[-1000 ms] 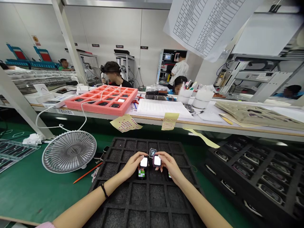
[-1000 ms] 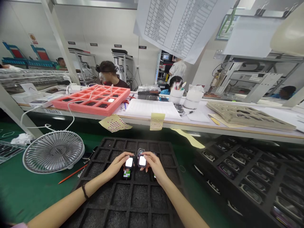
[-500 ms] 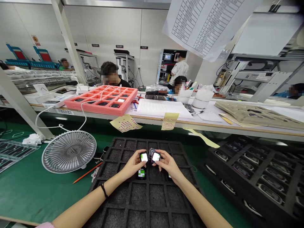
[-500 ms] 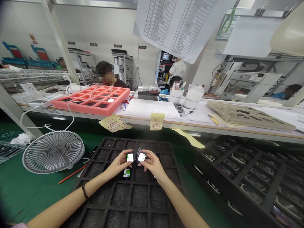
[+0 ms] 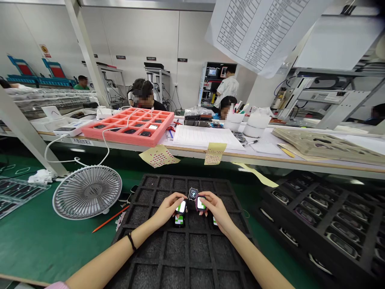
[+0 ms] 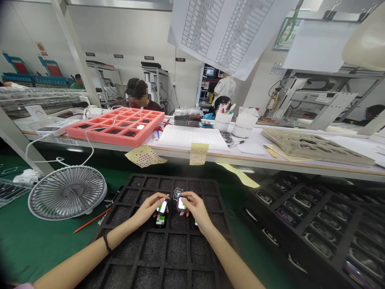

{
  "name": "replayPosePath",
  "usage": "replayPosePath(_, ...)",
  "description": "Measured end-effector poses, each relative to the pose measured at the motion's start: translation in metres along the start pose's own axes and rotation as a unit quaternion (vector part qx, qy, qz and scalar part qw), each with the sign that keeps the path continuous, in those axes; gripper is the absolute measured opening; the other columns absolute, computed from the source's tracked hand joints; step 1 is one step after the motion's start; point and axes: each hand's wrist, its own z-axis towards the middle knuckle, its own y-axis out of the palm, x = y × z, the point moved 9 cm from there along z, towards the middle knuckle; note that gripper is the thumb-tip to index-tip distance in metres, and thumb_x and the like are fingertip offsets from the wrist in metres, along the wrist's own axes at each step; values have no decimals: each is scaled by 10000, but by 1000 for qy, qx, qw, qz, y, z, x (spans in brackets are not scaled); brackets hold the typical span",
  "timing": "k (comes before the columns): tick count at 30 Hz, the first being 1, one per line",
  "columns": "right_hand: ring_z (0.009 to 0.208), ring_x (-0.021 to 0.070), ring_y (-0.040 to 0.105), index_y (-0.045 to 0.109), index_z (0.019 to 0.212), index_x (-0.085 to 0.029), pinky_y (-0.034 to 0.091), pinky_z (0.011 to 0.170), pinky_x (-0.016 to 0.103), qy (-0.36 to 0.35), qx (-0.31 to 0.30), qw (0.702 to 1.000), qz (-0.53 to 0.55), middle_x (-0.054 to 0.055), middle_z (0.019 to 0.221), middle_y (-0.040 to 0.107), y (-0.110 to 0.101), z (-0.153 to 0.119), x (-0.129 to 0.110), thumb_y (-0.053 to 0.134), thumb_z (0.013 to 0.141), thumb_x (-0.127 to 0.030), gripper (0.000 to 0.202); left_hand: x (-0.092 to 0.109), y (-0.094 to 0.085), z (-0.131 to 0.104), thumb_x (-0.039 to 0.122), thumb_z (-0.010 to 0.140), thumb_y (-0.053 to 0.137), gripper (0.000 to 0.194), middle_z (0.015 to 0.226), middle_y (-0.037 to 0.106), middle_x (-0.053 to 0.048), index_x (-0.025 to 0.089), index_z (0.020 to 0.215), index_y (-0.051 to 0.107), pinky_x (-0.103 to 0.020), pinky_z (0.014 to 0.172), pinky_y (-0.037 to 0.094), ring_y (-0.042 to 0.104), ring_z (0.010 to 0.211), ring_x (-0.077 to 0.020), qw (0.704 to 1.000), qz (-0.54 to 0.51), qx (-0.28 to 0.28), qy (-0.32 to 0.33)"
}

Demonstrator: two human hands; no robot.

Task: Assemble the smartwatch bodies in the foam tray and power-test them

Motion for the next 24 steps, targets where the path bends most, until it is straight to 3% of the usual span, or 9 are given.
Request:
replayPosePath(6,608,148,628,561,1027,-184,366,439,196,-11,-28,1000,-5,78,981,626,4,2,0,755,670,-364,444,2,3,0,438,747,655,493,869,566,-26,172,1127,486,-209,561,435,523,650,-104,999,-18,-11,31)
replayPosePath(10,607,138,618,550,1027,-188,347,430,185,-8,-35,999,-7,72,979,627,5,2,1,774,641,-323,467,-1,2,0,372,718,687,526,934,554,-40,168,1146,459,-241,657,476,535,762,-131,999,-19,-9,37)
replayPosePath(17,469,91,542,590,936,-161,297,393,183,3,11,1000,-11,34,812,626,-2,1,1,748,660,-423,412,4,-1,1,509,755,618,491,760,586,-26,138,1055,503,-186,487,395,482,577,-98,1000,-11,9,20)
replayPosePath(24,431,104,512,582,853,-152,299,376,189,13,26,999,13,12,627,602,-5,1,2,694,708,-507,399,2,-3,-1,614,777,534,509,639,603,-25,132,940,554,-167,385,324,440,473,-92,1000,-3,22,-3)
